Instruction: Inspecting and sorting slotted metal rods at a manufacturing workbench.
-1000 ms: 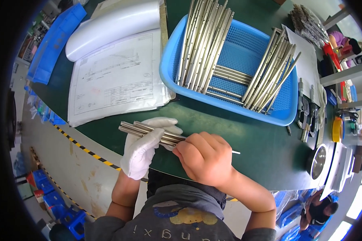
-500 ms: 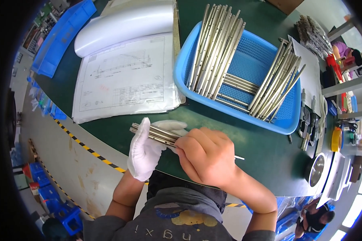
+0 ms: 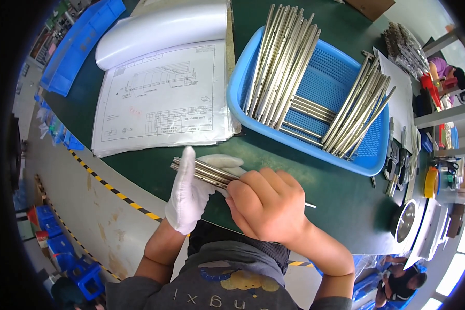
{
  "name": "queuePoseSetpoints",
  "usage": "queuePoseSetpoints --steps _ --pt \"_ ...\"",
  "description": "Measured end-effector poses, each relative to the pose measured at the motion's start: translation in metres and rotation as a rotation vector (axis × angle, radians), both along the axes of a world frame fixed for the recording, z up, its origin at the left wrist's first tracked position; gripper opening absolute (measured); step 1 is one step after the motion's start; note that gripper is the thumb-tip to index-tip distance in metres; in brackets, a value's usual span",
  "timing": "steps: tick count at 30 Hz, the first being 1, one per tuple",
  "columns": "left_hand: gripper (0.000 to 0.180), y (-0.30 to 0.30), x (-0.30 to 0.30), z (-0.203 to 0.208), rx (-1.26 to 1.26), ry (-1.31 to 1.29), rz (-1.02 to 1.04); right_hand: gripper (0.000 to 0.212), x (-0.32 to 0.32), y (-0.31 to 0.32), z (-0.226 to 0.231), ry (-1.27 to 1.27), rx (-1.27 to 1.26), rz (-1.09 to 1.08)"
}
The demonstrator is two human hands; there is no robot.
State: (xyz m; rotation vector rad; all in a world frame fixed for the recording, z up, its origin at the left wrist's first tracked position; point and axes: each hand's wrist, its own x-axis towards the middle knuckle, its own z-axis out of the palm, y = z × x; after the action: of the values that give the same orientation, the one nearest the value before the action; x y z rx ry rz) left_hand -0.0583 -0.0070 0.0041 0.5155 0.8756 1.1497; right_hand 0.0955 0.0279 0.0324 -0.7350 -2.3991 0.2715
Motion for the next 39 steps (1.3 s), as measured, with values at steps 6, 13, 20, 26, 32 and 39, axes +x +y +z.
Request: queuePoseSetpoints --steps 6,13,20,26,32,39 --pt "0.062 0.001 0.001 -0.003 -0.008 -0.053 0.026 0.025 0.002 0.002 -0.009 0.092 0.028 0.004" --pt "0.062 0.000 0.001 -0.006 0.007 -0.026 0.019 0.017 0.002 0.000 -0.005 0.094 -0.006 -0.010" --pt "0.064 0.000 0.002 -0.002 -0.014 0.013 0.022 0.010 0.001 0.001 0.002 0.108 -0.188 -0.039" --pt "0.060 -0.001 0.002 -0.004 0.005 0.028 0.008 0.010 -0.013 0.008 0.002 0.171 -0.188 0.010" --pt "0.047 -0.006 0.002 -0.014 -0.011 0.030 0.067 0.010 -0.019 0.011 -0.003 0.198 -0.192 0.024" --pt "0.040 -0.008 0.001 -0.025 -0.047 0.051 0.067 0.011 -0.022 0.012 -0.004 0.200 -0.194 0.041"
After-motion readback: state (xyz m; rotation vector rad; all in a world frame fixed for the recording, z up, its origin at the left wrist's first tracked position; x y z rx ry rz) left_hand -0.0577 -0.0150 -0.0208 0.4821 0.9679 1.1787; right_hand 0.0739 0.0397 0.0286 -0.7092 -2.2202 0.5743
